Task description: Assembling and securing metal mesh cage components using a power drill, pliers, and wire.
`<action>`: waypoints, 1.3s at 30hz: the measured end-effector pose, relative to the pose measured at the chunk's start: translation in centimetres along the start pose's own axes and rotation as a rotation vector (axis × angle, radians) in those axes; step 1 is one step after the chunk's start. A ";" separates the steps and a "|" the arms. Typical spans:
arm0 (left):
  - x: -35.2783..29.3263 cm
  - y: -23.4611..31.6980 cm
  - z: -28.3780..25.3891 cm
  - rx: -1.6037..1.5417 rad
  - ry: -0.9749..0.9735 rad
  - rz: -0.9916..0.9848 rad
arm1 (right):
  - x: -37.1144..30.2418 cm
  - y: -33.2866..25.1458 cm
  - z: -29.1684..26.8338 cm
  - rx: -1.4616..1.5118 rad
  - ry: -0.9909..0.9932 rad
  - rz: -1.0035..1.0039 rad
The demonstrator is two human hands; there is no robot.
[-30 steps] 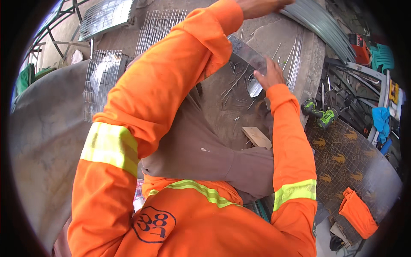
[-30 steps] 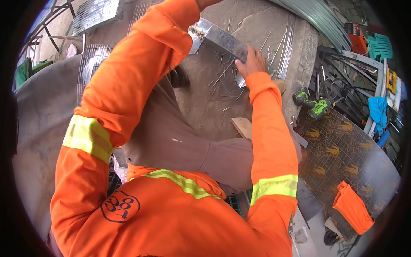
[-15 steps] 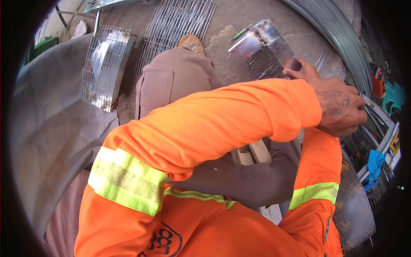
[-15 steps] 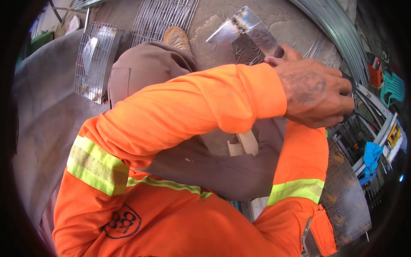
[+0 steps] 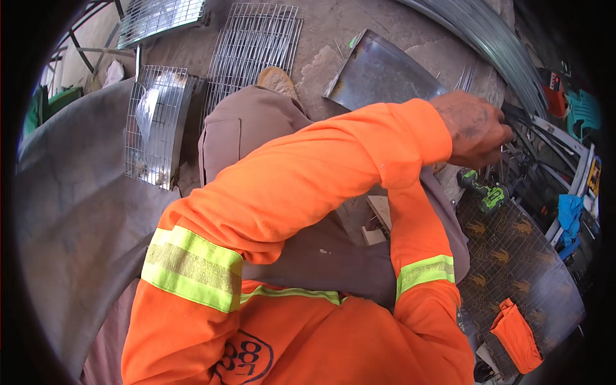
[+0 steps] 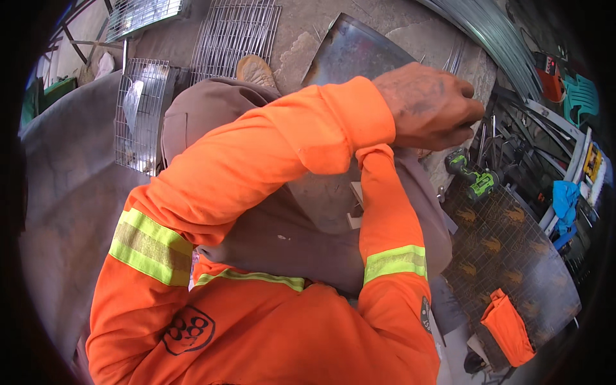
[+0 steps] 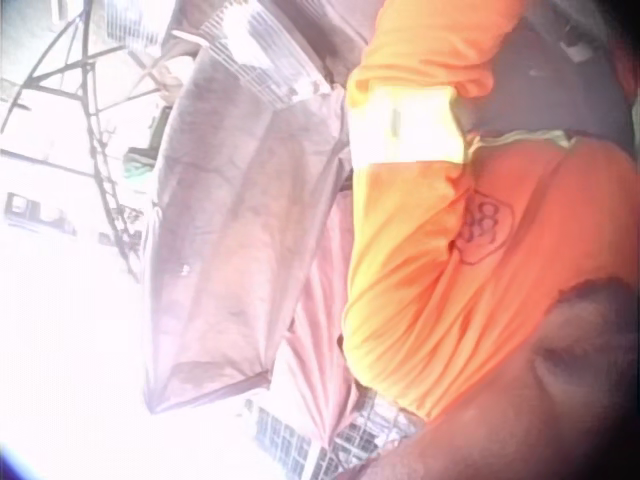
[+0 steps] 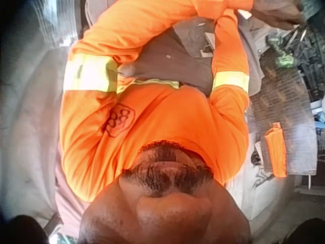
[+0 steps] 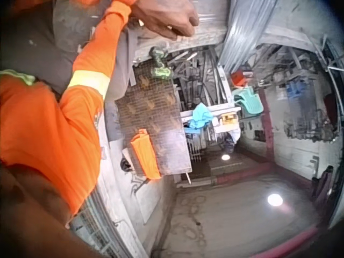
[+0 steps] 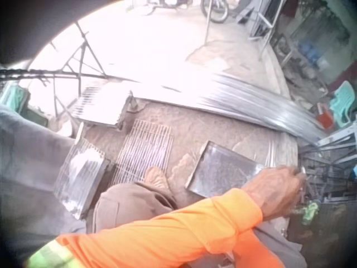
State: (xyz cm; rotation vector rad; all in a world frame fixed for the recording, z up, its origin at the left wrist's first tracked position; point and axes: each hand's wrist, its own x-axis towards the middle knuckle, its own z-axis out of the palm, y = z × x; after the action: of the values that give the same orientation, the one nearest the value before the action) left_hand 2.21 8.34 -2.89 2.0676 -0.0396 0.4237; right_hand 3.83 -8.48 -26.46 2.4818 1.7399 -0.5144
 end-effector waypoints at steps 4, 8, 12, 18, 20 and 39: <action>0.4 -1.6 -2.2 0.231 -0.096 -0.096 | -4.8 -0.7 -0.9 0.163 -0.160 0.157; 1.4 -3.2 -3.7 0.178 -0.056 0.025 | -8.1 0.4 -8.3 0.519 -0.495 0.303; 1.5 -3.9 -1.5 0.335 -0.148 -0.023 | -15.4 -0.2 -13.5 0.647 -0.040 0.341; -5.6 1.6 4.2 0.241 -0.529 -0.068 | -20.8 -2.1 -11.3 1.137 0.384 0.550; -7.9 2.5 7.1 0.112 -0.561 0.004 | -20.4 -2.9 -10.8 1.267 0.409 0.597; -17.7 -5.0 -13.3 -0.434 0.535 -0.608 | -32.0 8.1 -22.0 0.693 0.795 0.632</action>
State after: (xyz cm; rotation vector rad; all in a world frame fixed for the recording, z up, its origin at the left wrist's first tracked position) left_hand -17.16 19.61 -6.59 1.3952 0.7334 0.5147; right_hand 6.73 -34.87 3.03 3.8784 0.7802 -0.0422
